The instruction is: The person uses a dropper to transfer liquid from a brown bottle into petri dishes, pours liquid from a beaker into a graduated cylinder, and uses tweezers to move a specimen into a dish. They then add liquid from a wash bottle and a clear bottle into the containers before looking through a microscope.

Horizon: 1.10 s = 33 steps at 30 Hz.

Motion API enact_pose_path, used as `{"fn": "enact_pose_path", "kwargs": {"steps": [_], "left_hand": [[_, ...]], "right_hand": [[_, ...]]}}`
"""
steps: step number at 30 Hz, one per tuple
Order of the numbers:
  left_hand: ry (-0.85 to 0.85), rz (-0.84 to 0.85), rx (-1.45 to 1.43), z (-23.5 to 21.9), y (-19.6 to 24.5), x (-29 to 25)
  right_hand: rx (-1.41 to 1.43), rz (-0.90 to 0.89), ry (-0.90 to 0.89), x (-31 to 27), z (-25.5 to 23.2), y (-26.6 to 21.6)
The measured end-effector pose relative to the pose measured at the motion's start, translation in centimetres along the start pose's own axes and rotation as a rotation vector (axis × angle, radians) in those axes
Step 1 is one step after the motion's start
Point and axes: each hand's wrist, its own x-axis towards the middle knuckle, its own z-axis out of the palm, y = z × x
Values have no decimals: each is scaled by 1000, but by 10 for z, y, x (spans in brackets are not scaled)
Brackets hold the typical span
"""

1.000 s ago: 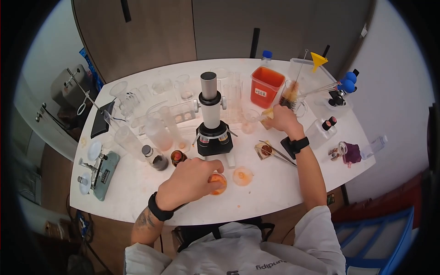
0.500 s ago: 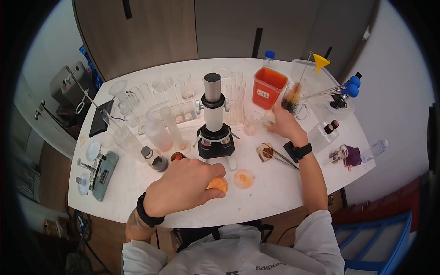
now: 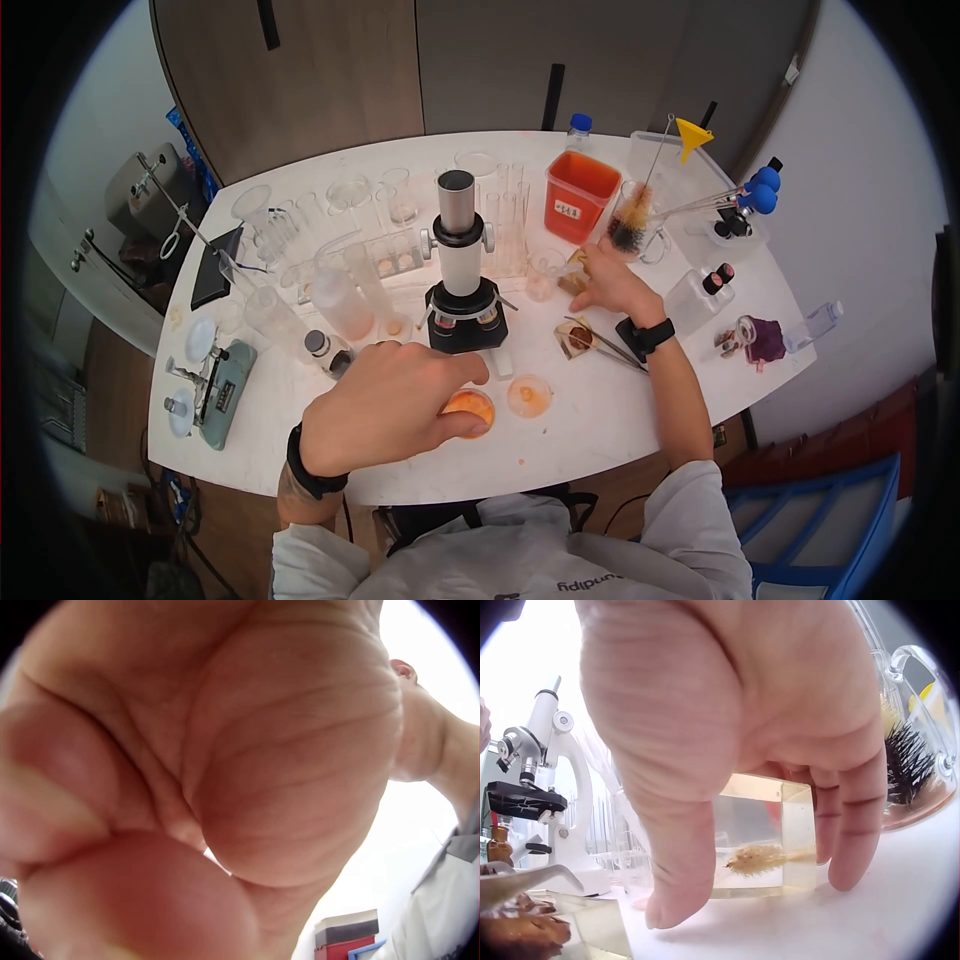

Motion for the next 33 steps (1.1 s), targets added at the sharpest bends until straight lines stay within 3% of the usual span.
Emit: {"fn": "enact_pose_path", "kwargs": {"steps": [5,9,15,27,33], "left_hand": [[-83,-115,-21,-15,6,-2],[-51,-113,32,-14,-2,-5],[107,-270,50,-14,-9,-14],[365,-396,72,-45,-44,-40],[490,-428,98,-48,-60,-53]], "right_hand": [[40,43,-106,-1,-14,-9],[20,39,-93,0,-4,-2],[38,121,-31,-13,-30,-22],[-97,97,183,-60,-98,-88],[-67,106,178,-56,-112,-104]]}}
